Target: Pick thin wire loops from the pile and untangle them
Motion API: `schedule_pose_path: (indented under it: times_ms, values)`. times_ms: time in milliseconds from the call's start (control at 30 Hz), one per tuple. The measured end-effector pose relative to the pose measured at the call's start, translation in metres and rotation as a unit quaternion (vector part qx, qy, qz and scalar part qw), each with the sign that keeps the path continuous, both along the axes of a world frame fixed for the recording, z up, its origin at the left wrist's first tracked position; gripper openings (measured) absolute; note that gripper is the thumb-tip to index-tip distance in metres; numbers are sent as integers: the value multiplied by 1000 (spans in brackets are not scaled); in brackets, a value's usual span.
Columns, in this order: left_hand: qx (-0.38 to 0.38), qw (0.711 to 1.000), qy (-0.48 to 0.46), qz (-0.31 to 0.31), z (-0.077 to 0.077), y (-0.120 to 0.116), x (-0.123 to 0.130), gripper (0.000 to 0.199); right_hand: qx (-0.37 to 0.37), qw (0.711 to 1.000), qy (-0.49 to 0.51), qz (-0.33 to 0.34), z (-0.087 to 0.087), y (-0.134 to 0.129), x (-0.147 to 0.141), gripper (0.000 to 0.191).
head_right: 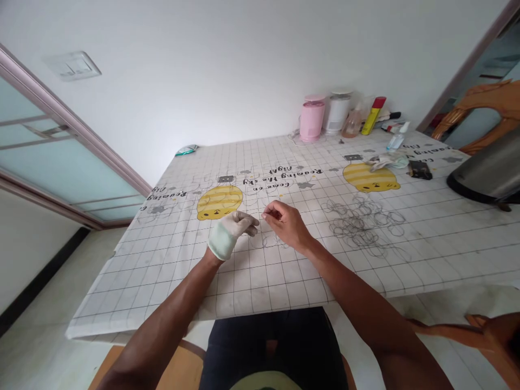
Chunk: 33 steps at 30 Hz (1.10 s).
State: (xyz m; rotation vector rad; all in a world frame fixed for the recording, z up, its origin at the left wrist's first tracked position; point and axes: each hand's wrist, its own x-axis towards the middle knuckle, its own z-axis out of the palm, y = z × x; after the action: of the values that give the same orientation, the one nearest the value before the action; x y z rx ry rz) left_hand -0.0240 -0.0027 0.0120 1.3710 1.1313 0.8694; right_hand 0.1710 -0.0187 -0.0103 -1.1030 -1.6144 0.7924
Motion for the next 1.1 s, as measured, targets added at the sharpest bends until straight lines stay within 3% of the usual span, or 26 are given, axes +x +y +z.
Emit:
schedule_pose_path:
  times_ms: [67, 167, 233, 333, 600, 733, 833, 933, 1100]
  values:
    - [-7, 1000, 9, 20, 3, -2, 2, 16, 76, 995, -51, -33, -2, -1, -4, 12]
    - [-11, 999, 7, 41, 1, -1, 3, 37, 140, 985, -97, -41, -4, -2, -8, 12]
    - [-4, 998, 22, 55, -3, -2, 3, 42, 155, 980, -120, -39, -6, -2, -8, 12]
    - [13, 995, 66, 73, -11, -3, 4, 33, 169, 972, -154, -52, -9, -2, -8, 13]
    - [33, 987, 133, 86, -33, -6, 21, 36, 214, 946, -205, -131, -23, 5, -13, 18]
    - [-3, 989, 98, 114, -29, -11, 28, 35, 244, 939, -222, -96, -18, 8, -7, 18]
    - [-18, 988, 70, 134, -23, -13, 28, 34, 242, 946, -205, -67, -11, 8, 0, 2]
    - [-19, 988, 45, 150, -19, -13, 27, 34, 228, 951, -201, -60, -9, 7, 3, 14]
    - [-23, 988, 38, 149, -16, -11, 25, 35, 210, 957, -193, -60, -11, 5, -2, 10]
